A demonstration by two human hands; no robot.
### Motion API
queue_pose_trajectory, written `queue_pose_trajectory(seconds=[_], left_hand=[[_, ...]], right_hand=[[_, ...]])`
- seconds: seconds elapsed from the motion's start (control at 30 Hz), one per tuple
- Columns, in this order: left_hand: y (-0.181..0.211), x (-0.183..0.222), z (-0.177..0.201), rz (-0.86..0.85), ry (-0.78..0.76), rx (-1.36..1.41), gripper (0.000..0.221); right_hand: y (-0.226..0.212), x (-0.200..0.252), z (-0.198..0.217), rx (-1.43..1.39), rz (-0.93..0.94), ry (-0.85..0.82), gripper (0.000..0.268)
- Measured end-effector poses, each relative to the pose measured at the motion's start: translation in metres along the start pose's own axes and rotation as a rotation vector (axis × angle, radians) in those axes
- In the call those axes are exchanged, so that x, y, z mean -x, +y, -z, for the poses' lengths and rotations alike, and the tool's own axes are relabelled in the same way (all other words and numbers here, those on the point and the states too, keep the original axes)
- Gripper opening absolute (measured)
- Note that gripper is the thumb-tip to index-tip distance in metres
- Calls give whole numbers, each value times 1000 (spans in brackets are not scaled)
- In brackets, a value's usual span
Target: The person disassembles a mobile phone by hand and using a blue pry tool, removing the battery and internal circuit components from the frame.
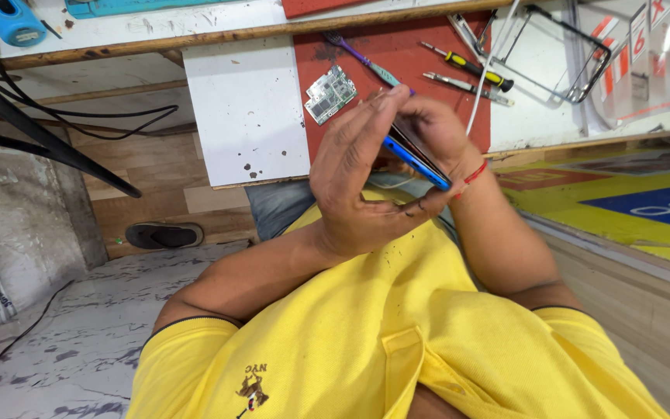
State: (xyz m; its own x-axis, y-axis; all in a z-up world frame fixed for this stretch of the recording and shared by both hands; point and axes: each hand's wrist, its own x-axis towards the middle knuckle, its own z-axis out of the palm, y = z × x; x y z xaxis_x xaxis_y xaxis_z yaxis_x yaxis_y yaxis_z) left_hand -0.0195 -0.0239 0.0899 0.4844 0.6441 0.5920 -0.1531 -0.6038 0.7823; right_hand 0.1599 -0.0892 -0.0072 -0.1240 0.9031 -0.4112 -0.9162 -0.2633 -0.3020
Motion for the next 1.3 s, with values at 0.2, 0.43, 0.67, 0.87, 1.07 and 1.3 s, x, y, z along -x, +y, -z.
queue_pose_trajectory(seconds=[0.2,0.43,0.67,0.87,1.07,1.3], left_hand=[[-7,2,-3,-52,-3,21,88],[-3,-3,-3,-35,27,-6,90],[-1,-5,-2,40,22,-5,87],[-9,2,5,90,-64,221,92],[-26,27,18,718,-51,1208,85],[-51,29,15,784,-466,802,82]], right_hand=[[-22,1,-6,32,73,-94,23],[-15,-10,-7,21,64,-33,24],[-14,-14,9,-26,7,71,26],[-38,4,-16,175,171,59,24],[-78,38,-42,999,389,97,32],[-92,36,-77,1430,393,-4,45]])
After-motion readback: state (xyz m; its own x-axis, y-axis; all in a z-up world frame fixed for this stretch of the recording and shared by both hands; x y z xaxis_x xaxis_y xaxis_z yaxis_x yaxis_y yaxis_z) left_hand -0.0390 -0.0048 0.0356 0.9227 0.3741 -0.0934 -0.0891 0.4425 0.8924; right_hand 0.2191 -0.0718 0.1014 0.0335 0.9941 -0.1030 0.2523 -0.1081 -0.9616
